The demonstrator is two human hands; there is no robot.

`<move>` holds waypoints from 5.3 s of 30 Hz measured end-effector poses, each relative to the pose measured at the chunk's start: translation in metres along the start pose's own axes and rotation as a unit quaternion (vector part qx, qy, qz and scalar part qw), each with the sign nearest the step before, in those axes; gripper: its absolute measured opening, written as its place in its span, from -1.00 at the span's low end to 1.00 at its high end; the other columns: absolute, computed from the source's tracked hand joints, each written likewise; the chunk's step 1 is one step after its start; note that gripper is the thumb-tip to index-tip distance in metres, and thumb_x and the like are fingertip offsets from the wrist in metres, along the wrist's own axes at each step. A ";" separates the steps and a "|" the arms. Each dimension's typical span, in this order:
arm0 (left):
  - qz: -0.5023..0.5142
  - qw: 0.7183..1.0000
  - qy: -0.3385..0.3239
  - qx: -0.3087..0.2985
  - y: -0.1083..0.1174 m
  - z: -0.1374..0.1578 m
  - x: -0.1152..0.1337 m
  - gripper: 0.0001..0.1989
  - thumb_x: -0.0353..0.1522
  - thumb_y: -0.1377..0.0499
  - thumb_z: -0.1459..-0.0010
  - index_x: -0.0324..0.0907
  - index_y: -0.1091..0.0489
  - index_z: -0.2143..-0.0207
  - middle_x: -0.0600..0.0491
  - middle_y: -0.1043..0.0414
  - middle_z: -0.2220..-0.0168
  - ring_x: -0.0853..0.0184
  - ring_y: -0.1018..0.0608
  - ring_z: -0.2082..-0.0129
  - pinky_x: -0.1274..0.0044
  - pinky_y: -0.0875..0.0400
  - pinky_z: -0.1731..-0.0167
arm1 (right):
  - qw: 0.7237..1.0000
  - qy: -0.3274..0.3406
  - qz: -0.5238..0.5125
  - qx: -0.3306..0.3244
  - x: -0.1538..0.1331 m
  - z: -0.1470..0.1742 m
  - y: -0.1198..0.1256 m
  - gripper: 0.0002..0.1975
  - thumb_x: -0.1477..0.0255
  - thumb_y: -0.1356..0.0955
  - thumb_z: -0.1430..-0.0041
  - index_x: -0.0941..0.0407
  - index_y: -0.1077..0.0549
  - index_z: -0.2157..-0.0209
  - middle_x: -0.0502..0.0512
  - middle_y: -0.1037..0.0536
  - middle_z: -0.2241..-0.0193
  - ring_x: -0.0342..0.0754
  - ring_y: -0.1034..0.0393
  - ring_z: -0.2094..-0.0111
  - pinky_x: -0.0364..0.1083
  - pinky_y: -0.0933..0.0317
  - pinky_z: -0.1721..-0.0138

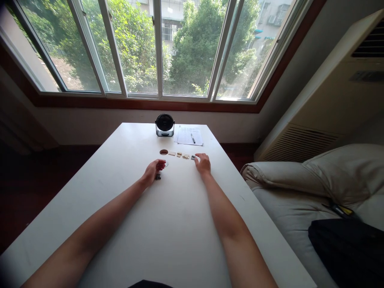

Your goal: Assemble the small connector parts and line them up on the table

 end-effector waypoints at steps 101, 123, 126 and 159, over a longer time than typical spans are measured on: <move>-0.286 0.939 -0.190 -0.010 -0.001 0.010 0.019 -0.87 -0.30 -0.14 -0.21 -0.15 -0.44 0.30 0.06 -0.52 0.33 0.35 -0.48 0.37 0.51 -0.37 0.31 | 0.889 0.006 -0.416 -0.188 -0.124 0.047 -0.050 -0.74 0.20 -0.40 -0.13 0.09 -0.51 0.24 0.06 -0.59 0.38 -0.06 -0.49 0.35 -0.05 -0.39 0.26; -0.237 0.963 -0.128 -0.029 -0.001 0.003 0.009 -0.80 -0.23 -0.10 -0.19 -0.17 -0.39 0.34 0.07 -0.45 0.38 0.36 -0.44 0.40 0.53 -0.34 0.35 | 0.914 0.035 -0.371 -0.160 -0.127 0.048 -0.043 -0.77 0.22 -0.38 -0.16 0.07 -0.51 0.24 0.04 -0.56 0.37 -0.06 -0.46 0.34 -0.04 -0.38 0.25; -0.241 0.962 -0.122 -0.029 0.000 0.000 0.005 -0.79 -0.23 -0.10 -0.19 -0.18 -0.40 0.34 0.07 -0.45 0.40 0.36 -0.46 0.40 0.53 -0.35 0.34 | 0.923 0.044 -0.348 -0.156 -0.127 0.048 -0.042 -0.79 0.24 -0.36 -0.18 0.07 -0.51 0.24 0.04 -0.56 0.38 -0.06 -0.46 0.34 -0.05 -0.37 0.26; -0.237 0.960 -0.146 -0.021 0.000 0.007 0.015 -0.77 -0.21 -0.12 -0.21 -0.17 -0.47 0.30 0.05 -0.51 0.36 0.35 -0.48 0.39 0.53 -0.35 0.35 | 0.949 0.076 -0.272 -0.143 -0.131 0.051 -0.038 -0.89 0.37 -0.34 -0.17 0.07 -0.48 0.27 0.01 -0.55 0.40 -0.10 -0.40 0.38 -0.12 -0.28 0.32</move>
Point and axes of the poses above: each hand's wrist, its own z-axis away from the middle knuckle, its own y-axis out of the back of the hand, x = y × z, the point moved 5 cm from there along -z, towards the middle knuckle
